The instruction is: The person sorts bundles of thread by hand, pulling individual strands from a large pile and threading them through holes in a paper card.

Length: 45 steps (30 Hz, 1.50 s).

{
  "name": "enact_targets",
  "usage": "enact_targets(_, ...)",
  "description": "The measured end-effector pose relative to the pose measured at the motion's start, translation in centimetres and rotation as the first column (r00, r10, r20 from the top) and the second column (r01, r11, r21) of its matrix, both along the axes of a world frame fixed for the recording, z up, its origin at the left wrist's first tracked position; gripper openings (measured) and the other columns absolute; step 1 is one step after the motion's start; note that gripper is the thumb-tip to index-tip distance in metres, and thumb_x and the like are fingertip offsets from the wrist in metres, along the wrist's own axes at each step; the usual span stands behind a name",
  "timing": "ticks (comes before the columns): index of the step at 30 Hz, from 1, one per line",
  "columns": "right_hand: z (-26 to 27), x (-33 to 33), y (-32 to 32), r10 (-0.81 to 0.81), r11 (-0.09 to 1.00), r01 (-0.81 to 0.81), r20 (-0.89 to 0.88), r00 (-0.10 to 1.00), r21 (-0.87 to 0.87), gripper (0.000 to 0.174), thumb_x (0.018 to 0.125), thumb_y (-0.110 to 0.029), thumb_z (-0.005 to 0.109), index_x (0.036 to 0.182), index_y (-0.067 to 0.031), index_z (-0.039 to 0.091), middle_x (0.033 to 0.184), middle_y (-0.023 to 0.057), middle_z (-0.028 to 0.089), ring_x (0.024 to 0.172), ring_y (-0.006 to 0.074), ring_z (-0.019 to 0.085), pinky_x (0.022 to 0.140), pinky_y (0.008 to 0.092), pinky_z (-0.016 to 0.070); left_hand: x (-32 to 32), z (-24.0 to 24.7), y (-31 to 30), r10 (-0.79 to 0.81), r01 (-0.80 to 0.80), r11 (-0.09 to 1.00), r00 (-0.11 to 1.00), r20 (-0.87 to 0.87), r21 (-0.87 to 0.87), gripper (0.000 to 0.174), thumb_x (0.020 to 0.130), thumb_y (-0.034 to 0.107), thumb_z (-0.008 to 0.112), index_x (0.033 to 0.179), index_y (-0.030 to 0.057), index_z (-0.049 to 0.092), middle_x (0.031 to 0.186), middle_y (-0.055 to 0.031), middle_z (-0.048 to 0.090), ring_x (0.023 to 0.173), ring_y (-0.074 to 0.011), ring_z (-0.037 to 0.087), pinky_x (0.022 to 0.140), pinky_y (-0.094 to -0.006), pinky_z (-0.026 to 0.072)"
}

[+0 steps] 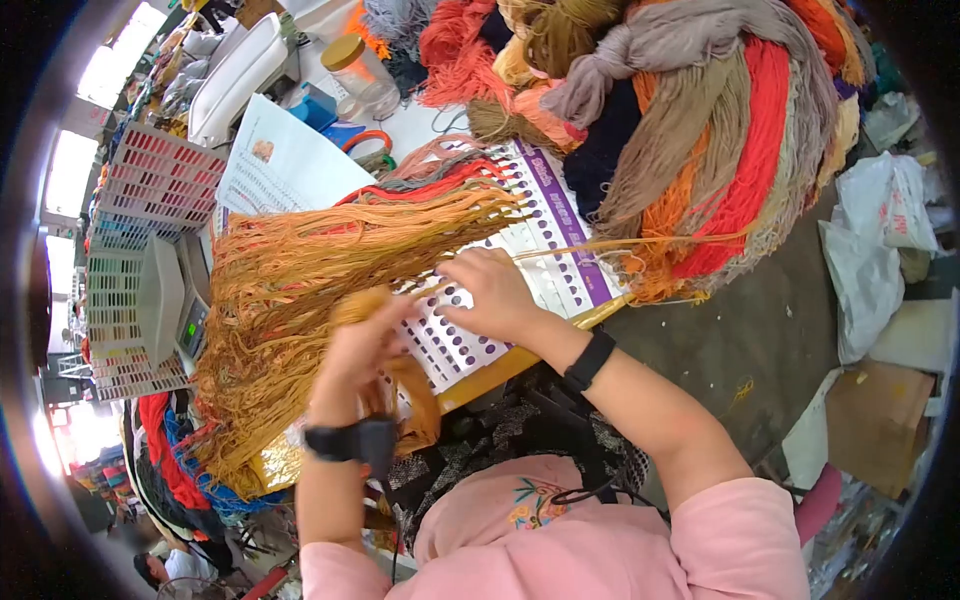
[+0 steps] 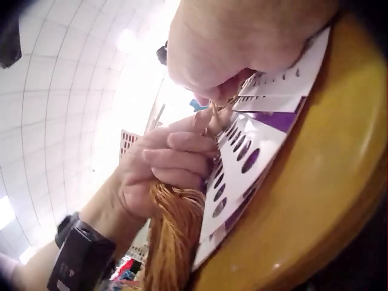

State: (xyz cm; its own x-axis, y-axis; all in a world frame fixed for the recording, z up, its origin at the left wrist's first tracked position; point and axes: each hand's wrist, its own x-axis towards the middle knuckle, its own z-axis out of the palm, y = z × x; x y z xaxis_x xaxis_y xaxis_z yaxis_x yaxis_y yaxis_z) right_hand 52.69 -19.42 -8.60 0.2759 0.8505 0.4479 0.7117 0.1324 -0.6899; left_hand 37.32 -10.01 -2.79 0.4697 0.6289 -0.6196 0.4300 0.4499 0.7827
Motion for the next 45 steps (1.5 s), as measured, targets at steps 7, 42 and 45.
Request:
enact_targets(7, 0.4, -0.4, -0.1, 0.027, 0.99, -0.012, 0.102, 0.994, -0.141, 0.041, 0.059, -0.023, 0.063, 0.093, -0.0055, 0.051, 0.087, 0.0077, 0.049, 0.085, 0.0239, 0.045, 0.075, 0.0343, 0.0312, -32.7, 2.2, 13.1, 0.495, -0.645, 0.717, 0.739, 0.457, 0.265, 0.021, 0.082, 0.016, 0.051, 0.093, -0.0006, 0.053, 0.069, -0.0008, 0.051, 0.042, -0.0016, 0.036, 0.039, -0.0121, 0.033)
enact_targets(42, 8.9, -9.0, -6.9, 0.05, 0.896, -0.386, -0.815, 0.577, -0.219, 0.01, 0.076, -0.008, 0.056, 0.074, 0.0021, 0.058, 0.068, 0.0018, 0.055, 0.056, 0.006, 0.052, 0.048, 0.0184, 0.0414, -9.9, 5.1, -12.3, 0.312, -0.212, 0.949, 0.72, 0.619, -0.232, 0.042, 0.09, 0.03, 0.03, 0.116, -0.0006, 0.038, 0.122, -0.0113, 0.04, 0.107, -0.0207, 0.045, 0.084, -0.0356, 0.0395)
enact_targets(45, 10.6, -10.9, -7.2, -0.03, 0.847, -0.487, -0.933, 0.359, -0.214, 0.008, 0.075, -0.008, 0.057, 0.076, 0.0001, 0.058, 0.062, 0.0019, 0.055, 0.049, 0.0056, 0.05, 0.043, 0.0166, 0.0381, -9.6, 4.8, -12.8, 0.195, -0.095, 0.978, 0.729, 0.657, -0.185, 0.045, 0.09, 0.03, 0.027, 0.122, -0.0012, 0.032, 0.122, -0.012, 0.038, 0.105, -0.0211, 0.044, 0.087, -0.0365, 0.0386)
